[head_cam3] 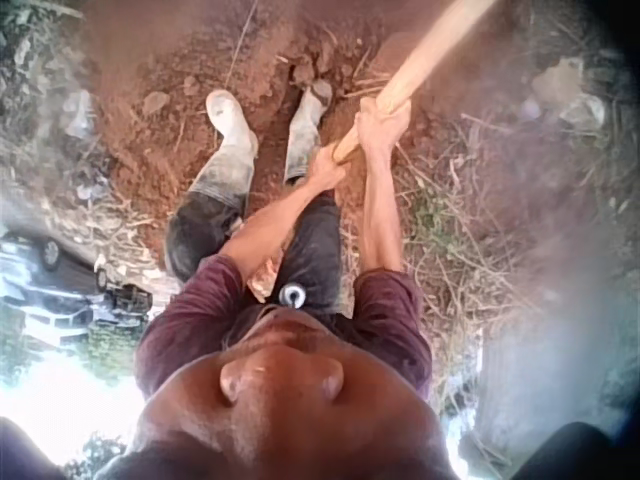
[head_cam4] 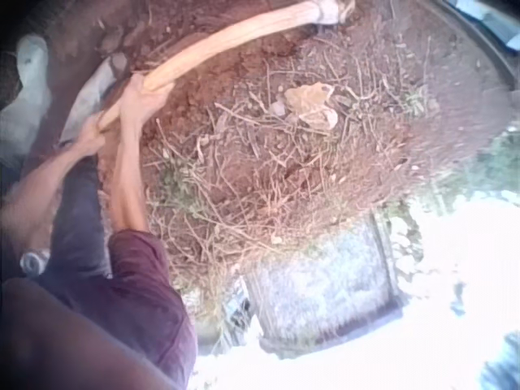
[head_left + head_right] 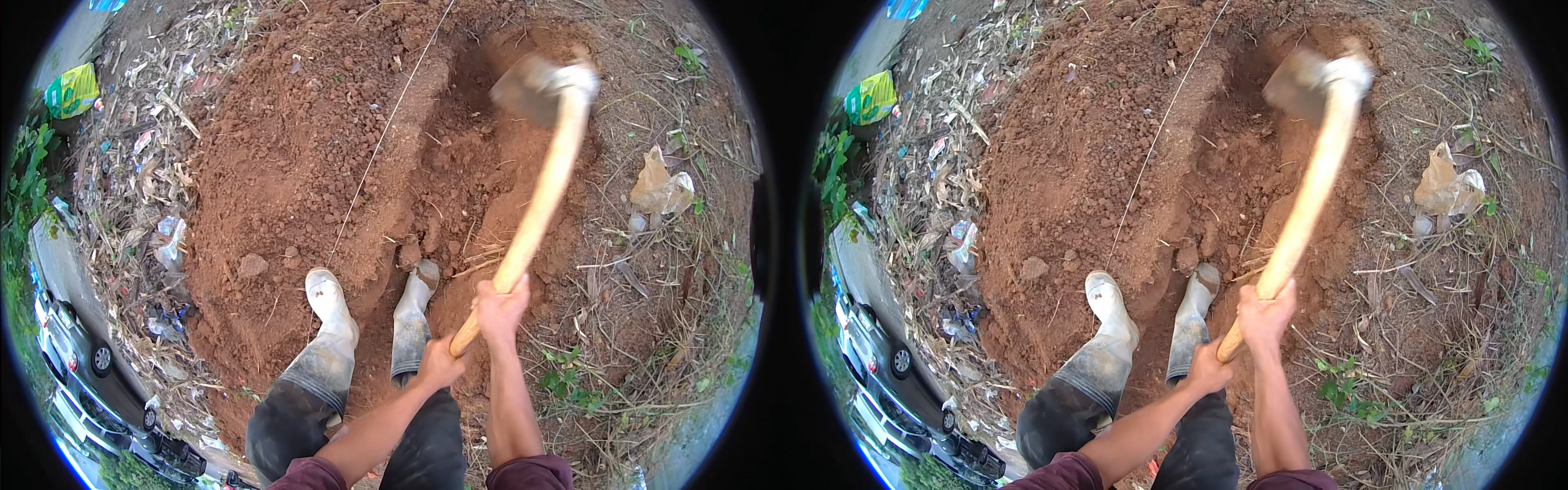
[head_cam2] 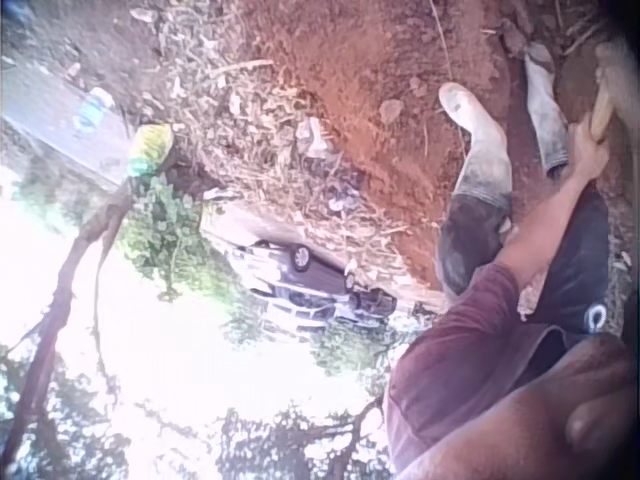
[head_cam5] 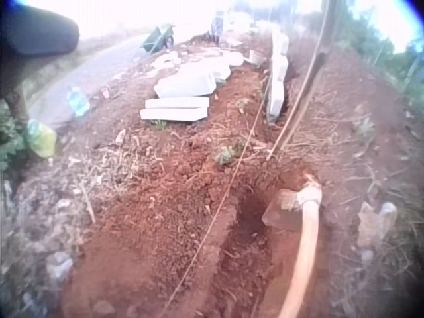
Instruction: The person uses a hoe to dig a narrow trench in the ground, repeatedly striking the soil and pulling it back to deepen the furrow. The person works along a straight line marked by a string, clearing the excavated earth to the side.
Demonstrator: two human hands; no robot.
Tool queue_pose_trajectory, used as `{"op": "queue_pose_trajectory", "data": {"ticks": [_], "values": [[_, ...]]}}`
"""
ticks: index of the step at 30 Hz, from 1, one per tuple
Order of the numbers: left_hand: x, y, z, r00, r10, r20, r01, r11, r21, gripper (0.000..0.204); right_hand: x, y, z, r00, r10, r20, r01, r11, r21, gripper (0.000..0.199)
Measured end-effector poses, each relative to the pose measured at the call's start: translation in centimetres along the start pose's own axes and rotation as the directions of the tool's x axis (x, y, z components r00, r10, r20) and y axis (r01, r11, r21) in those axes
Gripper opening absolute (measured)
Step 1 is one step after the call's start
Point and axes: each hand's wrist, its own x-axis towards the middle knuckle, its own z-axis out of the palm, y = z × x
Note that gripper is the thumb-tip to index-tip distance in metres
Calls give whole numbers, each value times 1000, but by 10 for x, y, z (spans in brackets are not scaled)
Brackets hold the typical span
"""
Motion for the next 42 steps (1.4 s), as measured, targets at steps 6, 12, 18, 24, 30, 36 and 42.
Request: {"op": "queue_pose_trajectory", "data": {"ticks": [6, 12, 18, 24, 30, 36, 42], "values": [[188, 112, -17, 792, 602, -96, -583, 794, 172, 23, 92, -115, -2, 801, -479, -359, 599, 643, 478, 25], [220, 46, -19, 999, -15, 36, 4, 957, 290, 44, 194, -35, 76, 979, -114, -171, 153, 959, 239, 42], [97, -23, 13, 990, -120, -80, 121, 993, 7, 33, 110, 35, 63, 999, -50, 20, 50, 999, 5, 32], [171, 39, 2, 894, 433, -115, -420, 899, 122, 26, 93, -55, 21, 874, -429, -226, 485, 791, 374, 26], [238, 63, -9, 993, 99, -64, -89, 985, 145, 28, 178, -70, 72, 919, -336, -206, 387, 869, 308, 25], [84, 6, 28, 959, -284, 16, 284, 959, -12, 31, 130, 42, 41, 994, 67, 89, -62, 996, -58, 27], [-38, -24, 36, 983, -182, 0, 182, 982, -52, 34, 7, 41, -12, 993, -109, 47, 111, 993, -51, 43]]}}
